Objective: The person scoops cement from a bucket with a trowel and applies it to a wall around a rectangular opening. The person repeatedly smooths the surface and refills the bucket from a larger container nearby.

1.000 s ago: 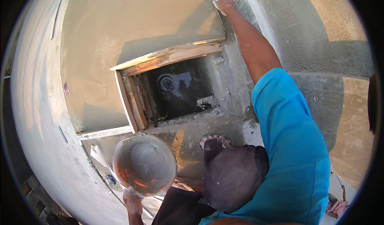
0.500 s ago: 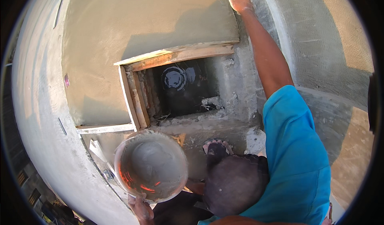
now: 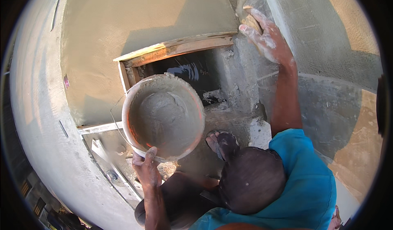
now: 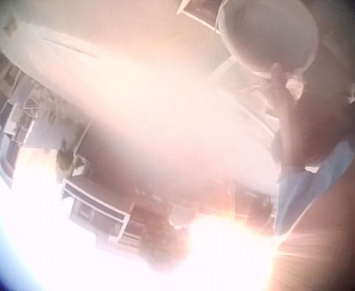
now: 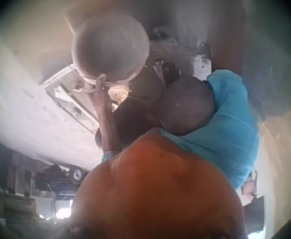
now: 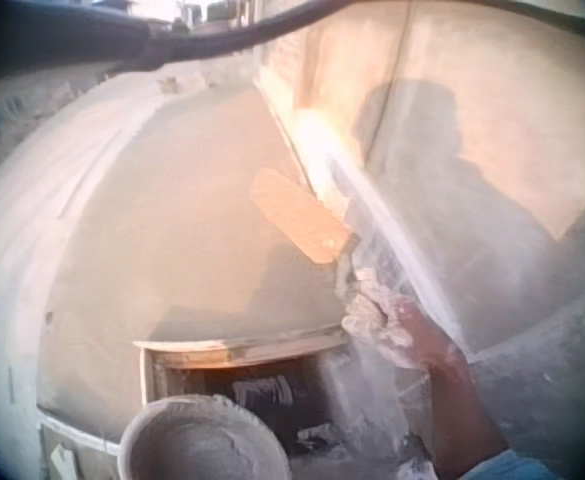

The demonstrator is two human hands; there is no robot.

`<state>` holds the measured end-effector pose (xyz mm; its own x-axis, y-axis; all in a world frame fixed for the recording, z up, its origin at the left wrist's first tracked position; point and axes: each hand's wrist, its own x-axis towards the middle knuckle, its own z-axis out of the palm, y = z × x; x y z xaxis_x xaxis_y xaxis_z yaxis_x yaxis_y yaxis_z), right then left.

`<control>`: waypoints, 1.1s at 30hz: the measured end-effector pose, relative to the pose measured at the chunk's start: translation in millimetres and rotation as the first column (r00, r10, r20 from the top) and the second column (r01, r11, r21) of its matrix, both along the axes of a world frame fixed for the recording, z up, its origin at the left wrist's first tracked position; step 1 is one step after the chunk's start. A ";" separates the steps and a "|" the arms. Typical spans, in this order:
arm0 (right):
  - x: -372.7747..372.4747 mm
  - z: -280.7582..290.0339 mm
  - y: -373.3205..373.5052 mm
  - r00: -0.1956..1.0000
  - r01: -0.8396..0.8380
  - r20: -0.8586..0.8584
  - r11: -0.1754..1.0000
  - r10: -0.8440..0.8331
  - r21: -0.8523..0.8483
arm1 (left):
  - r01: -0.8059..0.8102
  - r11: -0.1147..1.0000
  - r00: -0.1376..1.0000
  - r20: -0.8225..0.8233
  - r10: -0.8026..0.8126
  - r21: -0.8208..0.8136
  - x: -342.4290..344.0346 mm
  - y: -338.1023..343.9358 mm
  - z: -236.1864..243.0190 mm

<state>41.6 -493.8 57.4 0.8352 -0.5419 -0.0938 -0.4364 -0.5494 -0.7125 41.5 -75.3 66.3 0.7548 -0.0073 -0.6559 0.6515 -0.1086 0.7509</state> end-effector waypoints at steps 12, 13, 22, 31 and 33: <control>-50.8 -39.7 160.1 0.623 -0.680 -0.588 0.728 0.516 -0.082 | 0.119 0.992 0.979 0.159 -0.124 0.042 6.8 -15.7 -33.8; -49.1 -38.1 161.5 0.632 -0.691 -0.570 0.715 0.525 -0.107 | 0.119 0.991 0.981 0.146 -0.127 0.063 5.3 -11.3 -33.4; -51.2 -99.3 167.3 0.631 -0.594 -0.408 0.749 0.660 0.292 | 0.226 0.904 0.935 0.181 -0.306 0.364 -5.4 -16.7 -24.0; -50.7 -90.0 142.8 0.830 -0.057 -0.081 0.228 0.552 0.972 | 0.076 0.978 0.979 0.170 -0.111 0.197 7.4 -7.3 -34.0; -51.6 -89.1 136.3 0.845 -0.049 -0.052 0.175 0.532 0.983 | 0.006 0.997 0.990 0.137 -0.017 0.079 10.6 -10.8 -38.7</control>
